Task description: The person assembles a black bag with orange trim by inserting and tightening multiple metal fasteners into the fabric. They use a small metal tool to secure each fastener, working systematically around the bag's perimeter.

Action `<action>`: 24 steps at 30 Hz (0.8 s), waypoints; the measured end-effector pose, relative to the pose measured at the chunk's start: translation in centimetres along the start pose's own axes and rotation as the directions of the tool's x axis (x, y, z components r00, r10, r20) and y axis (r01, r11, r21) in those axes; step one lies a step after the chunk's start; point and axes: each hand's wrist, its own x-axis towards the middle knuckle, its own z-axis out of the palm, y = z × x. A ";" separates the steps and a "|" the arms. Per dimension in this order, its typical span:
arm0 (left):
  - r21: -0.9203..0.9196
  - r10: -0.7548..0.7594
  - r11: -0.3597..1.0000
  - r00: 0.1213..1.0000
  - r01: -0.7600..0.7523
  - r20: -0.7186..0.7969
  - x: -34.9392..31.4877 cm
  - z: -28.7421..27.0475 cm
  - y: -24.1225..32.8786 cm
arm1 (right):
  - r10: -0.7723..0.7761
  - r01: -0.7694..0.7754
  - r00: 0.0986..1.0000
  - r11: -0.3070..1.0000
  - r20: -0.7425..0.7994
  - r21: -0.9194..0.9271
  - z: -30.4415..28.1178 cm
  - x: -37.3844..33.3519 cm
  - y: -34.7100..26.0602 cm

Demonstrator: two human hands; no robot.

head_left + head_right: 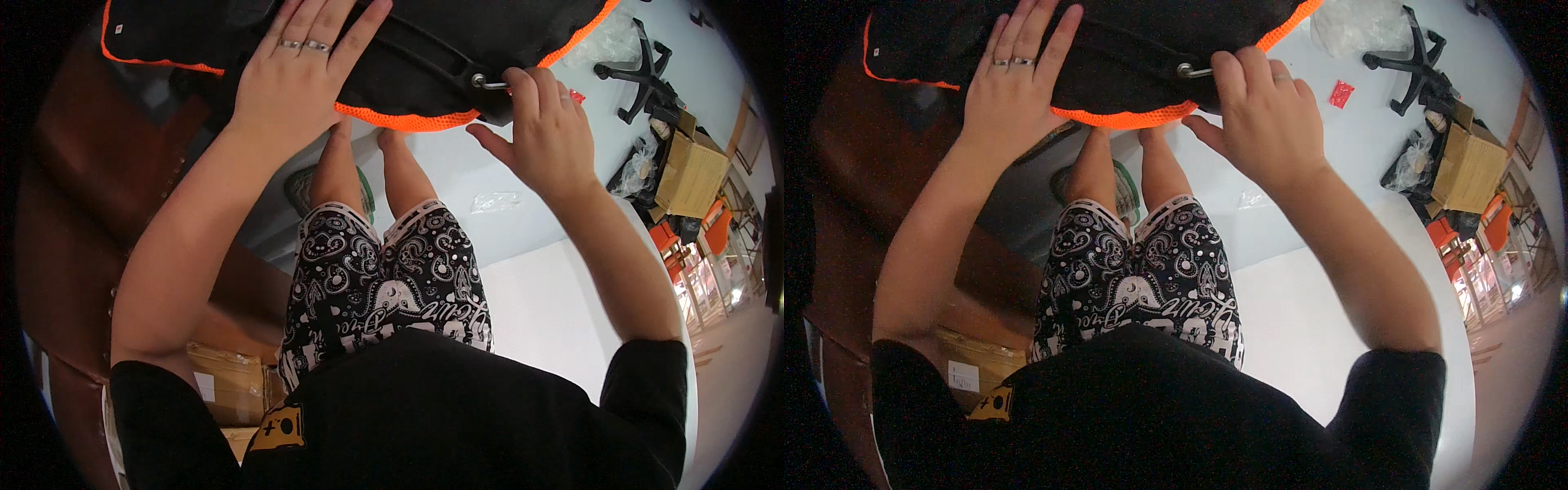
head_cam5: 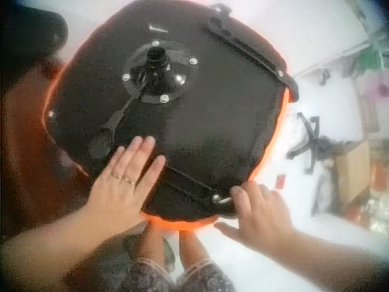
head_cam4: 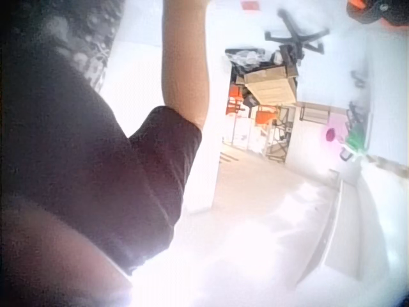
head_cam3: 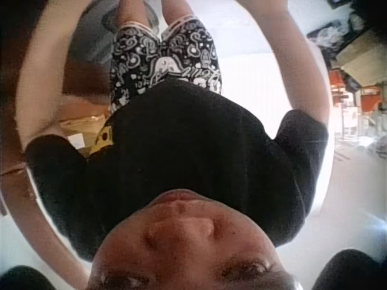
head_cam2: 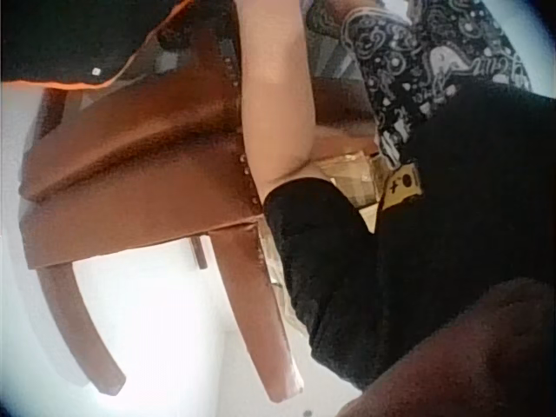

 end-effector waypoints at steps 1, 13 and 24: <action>0.008 0.010 1.000 0.997 -0.009 -0.079 0.4 0.7 -0.4 | 0.035 -0.035 0.998 0.999 -0.044 0.017 0.6 -0.5 0.0; 0.064 0.087 0.995 0.969 -0.074 -0.232 5.4 1.5 0.6 | 0.169 -0.216 0.955 0.960 -0.244 -0.179 4.0 -2.1 3.2; -0.038 0.044 0.998 0.990 -0.049 -0.133 7.7 0.6 1.3 | 0.255 -0.319 0.900 0.937 -0.353 -0.138 4.5 -2.2 4.7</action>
